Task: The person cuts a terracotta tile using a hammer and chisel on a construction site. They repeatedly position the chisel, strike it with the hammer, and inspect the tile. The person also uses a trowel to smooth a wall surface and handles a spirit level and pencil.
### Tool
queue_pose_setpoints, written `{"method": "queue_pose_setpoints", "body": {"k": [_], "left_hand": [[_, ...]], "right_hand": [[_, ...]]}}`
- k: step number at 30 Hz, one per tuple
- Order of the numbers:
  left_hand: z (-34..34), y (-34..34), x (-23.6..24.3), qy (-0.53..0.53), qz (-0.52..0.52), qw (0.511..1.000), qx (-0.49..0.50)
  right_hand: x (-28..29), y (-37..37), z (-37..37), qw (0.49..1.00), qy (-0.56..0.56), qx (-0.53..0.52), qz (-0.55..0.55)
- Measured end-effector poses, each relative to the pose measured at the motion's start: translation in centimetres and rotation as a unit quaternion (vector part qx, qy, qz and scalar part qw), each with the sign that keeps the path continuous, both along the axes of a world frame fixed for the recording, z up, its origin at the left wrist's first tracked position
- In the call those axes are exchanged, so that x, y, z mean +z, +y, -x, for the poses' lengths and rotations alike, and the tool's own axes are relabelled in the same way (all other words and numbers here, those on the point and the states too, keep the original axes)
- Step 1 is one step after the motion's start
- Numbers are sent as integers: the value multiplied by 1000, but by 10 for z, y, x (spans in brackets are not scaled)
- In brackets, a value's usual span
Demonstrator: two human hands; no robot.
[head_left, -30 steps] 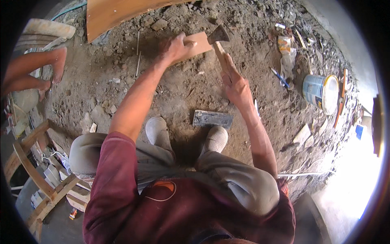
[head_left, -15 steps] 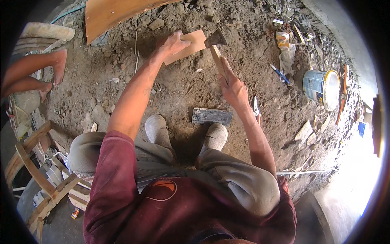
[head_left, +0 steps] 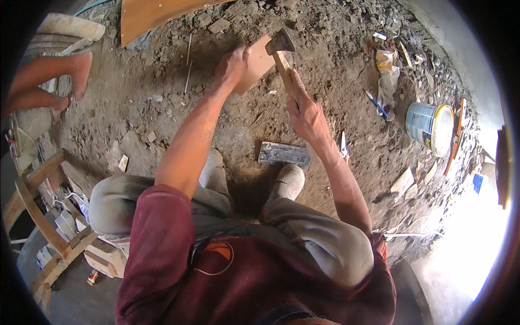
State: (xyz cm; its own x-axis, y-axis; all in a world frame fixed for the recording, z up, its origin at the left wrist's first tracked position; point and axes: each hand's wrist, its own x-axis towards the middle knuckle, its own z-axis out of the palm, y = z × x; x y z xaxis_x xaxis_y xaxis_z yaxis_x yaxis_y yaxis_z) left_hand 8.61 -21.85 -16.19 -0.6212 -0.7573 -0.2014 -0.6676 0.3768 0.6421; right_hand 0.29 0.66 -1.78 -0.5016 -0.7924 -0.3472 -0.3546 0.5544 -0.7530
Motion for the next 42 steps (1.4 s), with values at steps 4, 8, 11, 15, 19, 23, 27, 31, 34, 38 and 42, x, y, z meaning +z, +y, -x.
{"method": "queue_pose_setpoints", "body": {"k": [4, 8, 11, 15, 19, 23, 27, 31, 34, 38, 42], "left_hand": [[2, -1, -51, -1, 47, 996, -73], [-15, 3, 29, -34, 43, 987, -148], [-19, 1, 10, 69, 115, 982, -130], [-16, -5, 8, 55, 97, 985, -131], [-8, -5, 19, 47, 118, 987, -102], [-9, -17, -1, 51, 162, 974, -152], [11, -17, 25, -80, -95, 985, -122], [6, -23, -2, -73, 102, 976, -177], [7, -32, -14, -70, 114, 977, -168], [0, -26, 0, 1, 182, 954, -238], [15, -25, -2, -110, 198, 935, -274]], "right_hand": [[2, 2, 2, 997, 58, 17, 58], [22, -10, -6, 995, 56, 18, 81], [21, -10, -8, 986, 102, 37, 126], [26, -9, -6, 992, 83, 40, 88], [20, -10, -2, 982, 106, 42, 153], [13, -18, -1, 968, 157, 40, 194], [-6, -10, 8, 991, 109, 66, 44], [-36, -14, 23, 989, 92, 111, 19], [-17, -26, 21, 990, 101, 84, 42], [8, -28, 7, 984, 129, 18, 120], [-35, -5, 20, 987, 119, 93, 62]]}}
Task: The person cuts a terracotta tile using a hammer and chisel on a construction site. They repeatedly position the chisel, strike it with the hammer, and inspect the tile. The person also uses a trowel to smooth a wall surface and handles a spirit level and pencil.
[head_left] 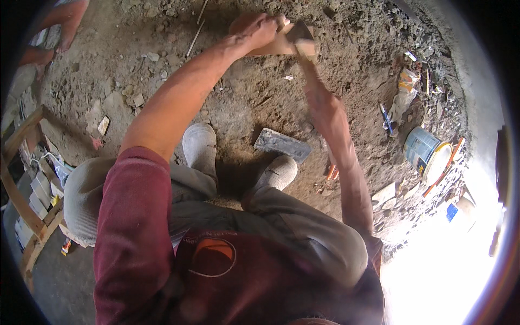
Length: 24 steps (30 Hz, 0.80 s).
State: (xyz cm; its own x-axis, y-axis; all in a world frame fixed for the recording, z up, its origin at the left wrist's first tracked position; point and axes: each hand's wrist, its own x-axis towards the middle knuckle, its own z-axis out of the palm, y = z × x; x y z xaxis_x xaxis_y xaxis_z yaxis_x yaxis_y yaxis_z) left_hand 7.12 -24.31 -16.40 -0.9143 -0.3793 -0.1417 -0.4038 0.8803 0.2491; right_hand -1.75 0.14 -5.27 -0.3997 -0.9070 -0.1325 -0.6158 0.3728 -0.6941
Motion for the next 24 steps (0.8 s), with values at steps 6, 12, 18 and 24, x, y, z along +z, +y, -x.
{"method": "queue_pose_setpoints", "body": {"k": [6, 12, 18, 24], "left_hand": [[-17, -4, -73, 84, -41, 993, 79], [-17, -3, -16, 50, -268, 953, 131], [12, 32, 36, 82, -582, 773, 240], [47, 111, 99, 67, -826, 488, 273]], "right_hand": [[36, -21, -4, 988, -85, -77, -108], [20, 34, 12, 967, -93, -224, -78], [-3, 70, 33, 951, -17, -221, -214], [27, 47, 39, 892, -338, -276, 117]]}}
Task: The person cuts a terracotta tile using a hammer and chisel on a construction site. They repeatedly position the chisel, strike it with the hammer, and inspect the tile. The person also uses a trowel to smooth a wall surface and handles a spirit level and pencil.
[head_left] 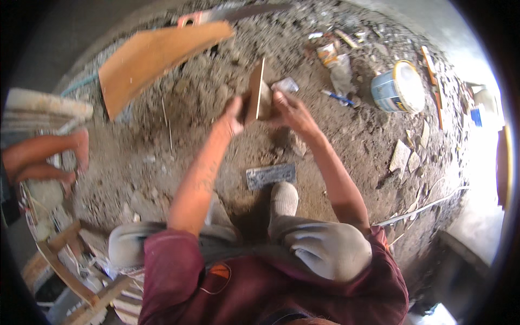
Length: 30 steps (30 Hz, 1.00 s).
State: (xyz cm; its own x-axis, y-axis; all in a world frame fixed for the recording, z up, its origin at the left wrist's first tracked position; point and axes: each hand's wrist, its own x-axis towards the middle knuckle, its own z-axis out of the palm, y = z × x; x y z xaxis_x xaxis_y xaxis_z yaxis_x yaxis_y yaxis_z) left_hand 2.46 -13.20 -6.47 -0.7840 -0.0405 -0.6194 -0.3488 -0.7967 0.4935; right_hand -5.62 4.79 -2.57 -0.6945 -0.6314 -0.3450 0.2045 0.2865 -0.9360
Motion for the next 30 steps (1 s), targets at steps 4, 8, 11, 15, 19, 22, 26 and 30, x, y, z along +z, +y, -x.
{"method": "queue_pose_setpoints", "body": {"k": [4, 8, 11, 15, 19, 22, 26, 30], "left_hand": [[15, 37, -6, 0, -109, 993, 45], [14, 50, 19, -6, -96, 995, 8], [14, 57, 27, -30, -61, 998, 14], [8, 71, 34, -70, 35, 997, 9], [0, 71, 39, -85, 88, 992, 18], [-4, 69, 40, -59, 92, 994, 10], [-10, 67, 27, 15, 3, 995, 101], [-10, 76, 44, 97, 1, 990, 99]], "right_hand": [[27, 2, 1, 999, 1, -25, -35], [38, 15, -5, 996, -31, -79, -19], [44, 17, -7, 994, -48, -102, 1], [51, 25, -6, 993, -34, -114, -4], [53, 28, -5, 992, -52, -116, -9], [54, 30, -2, 990, -73, -120, -2], [59, 28, -8, 907, -356, -169, 150], [47, 25, -31, 817, -471, -193, 271]]}}
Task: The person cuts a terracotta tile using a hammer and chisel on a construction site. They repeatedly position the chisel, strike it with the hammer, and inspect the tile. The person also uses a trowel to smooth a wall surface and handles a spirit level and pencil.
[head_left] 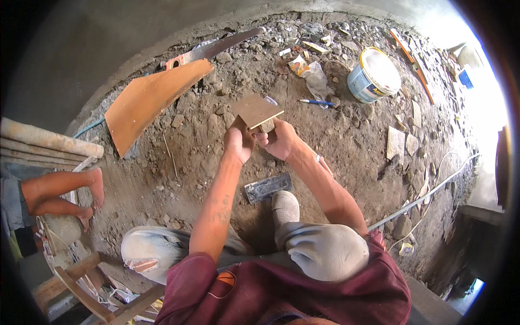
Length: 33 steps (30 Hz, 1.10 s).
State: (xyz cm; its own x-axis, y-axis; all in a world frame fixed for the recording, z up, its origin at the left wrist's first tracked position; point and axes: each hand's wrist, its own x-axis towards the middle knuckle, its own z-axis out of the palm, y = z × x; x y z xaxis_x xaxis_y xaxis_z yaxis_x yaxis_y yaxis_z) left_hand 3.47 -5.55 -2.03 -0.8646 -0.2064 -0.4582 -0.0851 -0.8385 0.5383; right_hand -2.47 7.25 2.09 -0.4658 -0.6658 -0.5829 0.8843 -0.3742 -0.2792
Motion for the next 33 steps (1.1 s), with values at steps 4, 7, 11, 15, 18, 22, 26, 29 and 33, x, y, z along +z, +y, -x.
{"method": "queue_pose_setpoints", "body": {"k": [4, 7, 11, 15, 18, 22, 26, 29, 33], "left_hand": [[-4, -1, 19, 23, -62, 997, -41], [-12, -35, -10, 156, -59, 977, -136], [-7, -17, -7, 14, 62, 997, 52], [-4, -5, -3, -54, 21, 998, 27], [-1, 2, -5, -35, 44, 998, 4], [1, -9, -12, -63, 39, 997, -11], [1, -16, -23, -104, 52, 993, -27], [9, -16, -29, -128, 23, 991, -43], [19, -53, -69, -141, -7, 982, -126]], "right_hand": [[-16, -3, -16, 996, 35, -5, 81], [-1, 10, -25, 993, 59, 98, 22], [-19, 42, 4, 877, 365, 131, -284], [-18, 28, 13, 693, 635, 164, -300], [-19, 10, 6, 598, 710, 178, -326], [-7, 12, -5, 672, 649, 202, -292], [-1, 14, -11, 696, 593, 263, -307], [11, 23, -14, 690, 571, 291, -336], [17, 19, -23, 716, 547, 297, -316]]}}
